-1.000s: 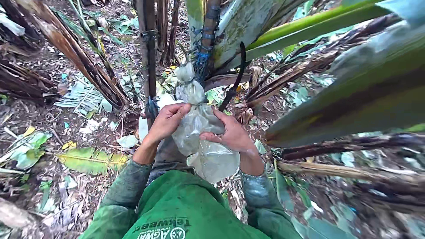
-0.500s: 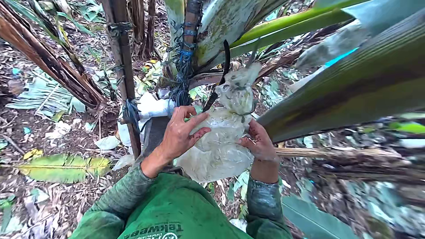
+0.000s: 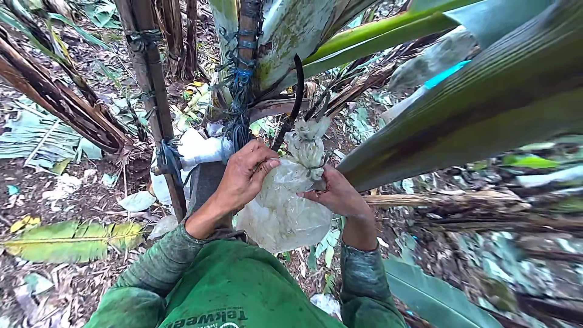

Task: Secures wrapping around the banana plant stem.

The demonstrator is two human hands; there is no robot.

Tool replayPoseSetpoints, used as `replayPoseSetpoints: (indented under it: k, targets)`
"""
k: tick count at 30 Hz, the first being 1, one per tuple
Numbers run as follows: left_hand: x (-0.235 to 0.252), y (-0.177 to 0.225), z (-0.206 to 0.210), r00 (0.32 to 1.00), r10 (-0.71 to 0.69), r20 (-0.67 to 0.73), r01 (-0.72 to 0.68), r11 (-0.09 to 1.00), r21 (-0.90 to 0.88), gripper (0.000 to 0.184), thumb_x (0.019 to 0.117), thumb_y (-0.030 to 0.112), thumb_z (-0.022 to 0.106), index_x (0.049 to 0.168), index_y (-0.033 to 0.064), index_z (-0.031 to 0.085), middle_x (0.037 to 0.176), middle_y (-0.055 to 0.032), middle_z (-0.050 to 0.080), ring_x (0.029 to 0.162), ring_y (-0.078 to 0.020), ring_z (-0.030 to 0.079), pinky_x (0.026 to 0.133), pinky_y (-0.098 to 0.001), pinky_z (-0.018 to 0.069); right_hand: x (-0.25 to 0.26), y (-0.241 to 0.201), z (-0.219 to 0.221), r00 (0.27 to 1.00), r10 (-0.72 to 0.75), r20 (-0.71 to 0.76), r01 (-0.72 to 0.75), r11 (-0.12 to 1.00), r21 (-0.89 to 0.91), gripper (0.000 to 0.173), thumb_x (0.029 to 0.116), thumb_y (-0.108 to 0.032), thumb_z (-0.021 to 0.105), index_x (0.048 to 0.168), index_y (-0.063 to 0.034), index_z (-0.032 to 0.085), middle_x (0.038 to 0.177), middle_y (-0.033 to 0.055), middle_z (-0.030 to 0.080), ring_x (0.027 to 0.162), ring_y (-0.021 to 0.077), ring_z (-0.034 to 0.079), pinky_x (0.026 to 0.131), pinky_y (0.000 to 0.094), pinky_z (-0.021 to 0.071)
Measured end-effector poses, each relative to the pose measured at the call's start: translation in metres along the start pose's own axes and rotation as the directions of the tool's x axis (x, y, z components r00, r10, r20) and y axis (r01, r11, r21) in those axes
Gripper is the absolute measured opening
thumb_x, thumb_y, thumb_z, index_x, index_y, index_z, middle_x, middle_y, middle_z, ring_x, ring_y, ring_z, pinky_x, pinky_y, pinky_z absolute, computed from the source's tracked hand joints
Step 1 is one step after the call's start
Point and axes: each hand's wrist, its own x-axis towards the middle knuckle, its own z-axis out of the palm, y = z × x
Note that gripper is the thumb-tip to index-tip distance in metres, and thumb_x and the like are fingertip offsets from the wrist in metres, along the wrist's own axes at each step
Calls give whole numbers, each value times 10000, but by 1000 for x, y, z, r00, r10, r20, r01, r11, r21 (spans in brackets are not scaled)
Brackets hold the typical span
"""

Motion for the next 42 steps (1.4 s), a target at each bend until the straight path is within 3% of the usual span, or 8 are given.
replayPoseSetpoints:
  k: [5,8,13,18,24,29,35,42]
  targets:
    - [-12,-6,1,994,-105,6,105,989,-102,197,1049,127,530,1008,23,692,901,-25,635,770,-65,598,690,-230,533,8,-8,25,995,-42,-86,59,978,201,993,577,-497,959,1332,0,548,1171,-6,696,1086,-19,641,977,197,543]
    - [-25,-4,-11,972,-212,104,233,937,-261,443,1075,388,440,1258,30,628,1192,-64,628,1099,-126,605,953,-339,532,13,-9,48,983,4,-181,36,975,220,831,644,-367,935,1266,49,573,1123,21,698,1035,-27,645,943,187,544]
    - [-50,-5,20,946,-325,0,322,937,-132,996,687,461,924,1405,-54,465,1330,-193,603,1263,-231,584,1103,-413,484,8,-3,119,955,-221,-200,248,961,121,608,822,-236,787,1261,124,570,1149,129,706,1083,82,671,993,295,557]
    - [-65,-19,23,966,-260,-1,260,965,-37,636,782,283,868,1238,-76,609,1182,-169,695,1144,-190,665,1034,-363,534,4,6,160,983,6,-182,33,977,210,1036,653,-240,909,1449,140,365,1332,201,612,1233,156,609,1094,315,483]
    - [-76,-17,15,992,20,127,-8,995,-95,447,809,141,787,1124,-128,618,1077,-252,669,1070,-267,661,986,-348,521,-17,2,178,984,168,53,-174,877,449,428,776,6,801,1138,160,631,1038,100,708,973,-60,605,909,119,474]
    - [-115,-18,-43,923,-309,232,334,939,-79,795,783,529,840,1305,-15,588,1286,-122,642,1208,-151,609,1057,-349,511,2,13,213,989,13,150,-85,871,484,438,804,-82,785,1167,114,637,1057,87,724,991,15,659,931,207,539]
    - [-154,-62,-103,560,-663,-497,805,577,137,290,1021,236,564,1228,50,647,1051,-108,696,894,-210,685,797,-448,579,56,33,223,946,-325,21,225,699,679,220,921,-117,687,1080,34,673,1066,91,742,1069,181,694,999,379,564]
    - [-147,-86,-85,551,-569,-610,788,595,156,183,1007,178,624,1083,53,735,1056,-91,692,911,-176,669,828,-397,563,70,-11,220,966,-245,76,117,682,722,177,913,-3,667,1077,63,669,950,61,736,717,82,682,692,254,613]
